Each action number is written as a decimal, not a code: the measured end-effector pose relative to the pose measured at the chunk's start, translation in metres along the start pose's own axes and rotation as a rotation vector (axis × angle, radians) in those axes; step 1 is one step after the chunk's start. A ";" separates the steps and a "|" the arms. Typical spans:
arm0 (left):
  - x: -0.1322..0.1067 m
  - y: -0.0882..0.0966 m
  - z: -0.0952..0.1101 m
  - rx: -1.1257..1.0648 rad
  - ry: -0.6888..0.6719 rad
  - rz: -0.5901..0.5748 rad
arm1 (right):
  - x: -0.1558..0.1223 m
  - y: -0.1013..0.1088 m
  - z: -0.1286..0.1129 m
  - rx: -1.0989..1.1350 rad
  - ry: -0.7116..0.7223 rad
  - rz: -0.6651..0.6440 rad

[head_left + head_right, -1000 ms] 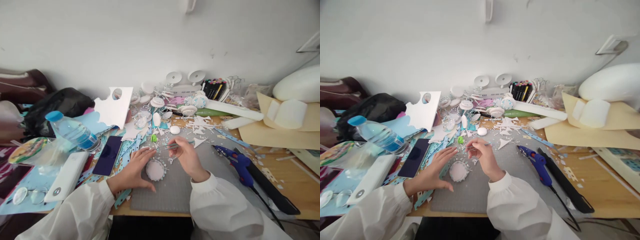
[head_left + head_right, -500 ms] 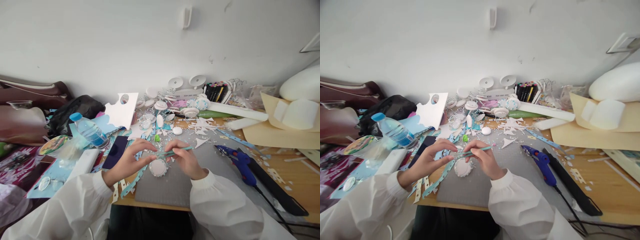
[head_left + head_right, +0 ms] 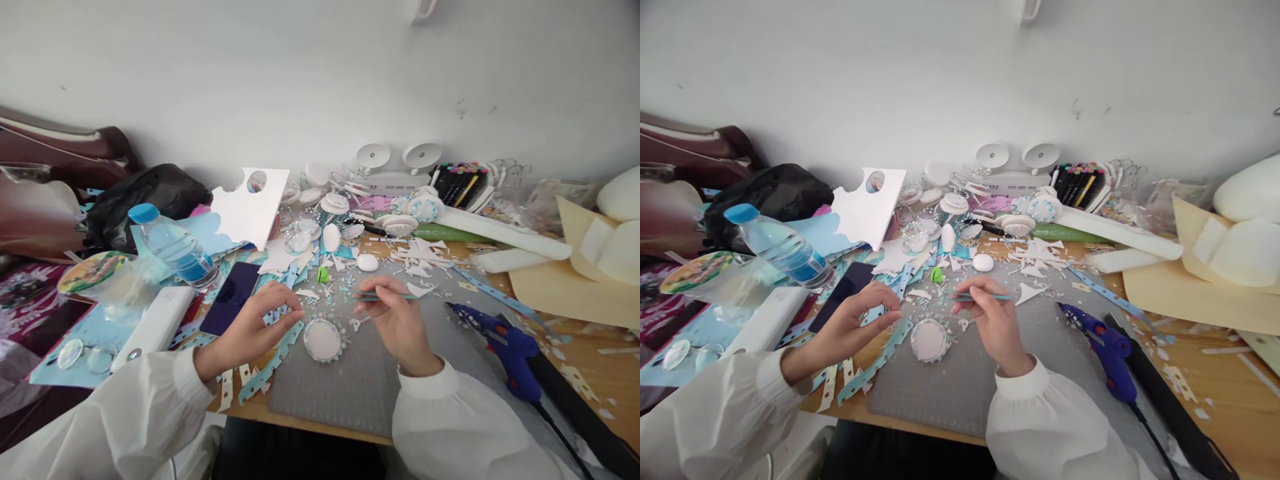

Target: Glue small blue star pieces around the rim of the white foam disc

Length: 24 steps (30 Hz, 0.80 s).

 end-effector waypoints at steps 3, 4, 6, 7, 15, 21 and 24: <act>0.000 -0.001 -0.012 -0.026 0.084 -0.005 | 0.007 0.005 -0.003 -0.025 0.048 0.136; 0.000 -0.003 -0.015 -0.024 0.107 -0.010 | 0.008 0.007 -0.004 -0.034 0.069 0.177; 0.001 -0.008 -0.021 0.000 0.132 -0.036 | 0.009 0.011 -0.005 -0.067 0.100 0.234; 0.002 -0.012 -0.025 0.021 0.135 -0.057 | 0.008 0.013 -0.006 -0.095 0.097 0.242; 0.006 -0.031 -0.044 0.180 0.195 -0.070 | 0.001 0.023 -0.012 -0.245 -0.040 0.197; 0.019 -0.034 -0.039 0.021 0.280 -0.117 | -0.007 0.009 -0.035 -0.227 -0.046 0.139; 0.020 -0.033 -0.034 -0.097 0.290 -0.186 | -0.011 0.011 -0.053 -0.253 0.005 0.208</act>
Point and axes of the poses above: each hand's wrist, its own x-axis towards the middle knuckle, its own y-axis out of the back of the hand, z = x × y, the point moved 2 cm from there along x, towards the middle knuckle, and after that the axes turned 15 degrees about y, right-handed, at the moved point
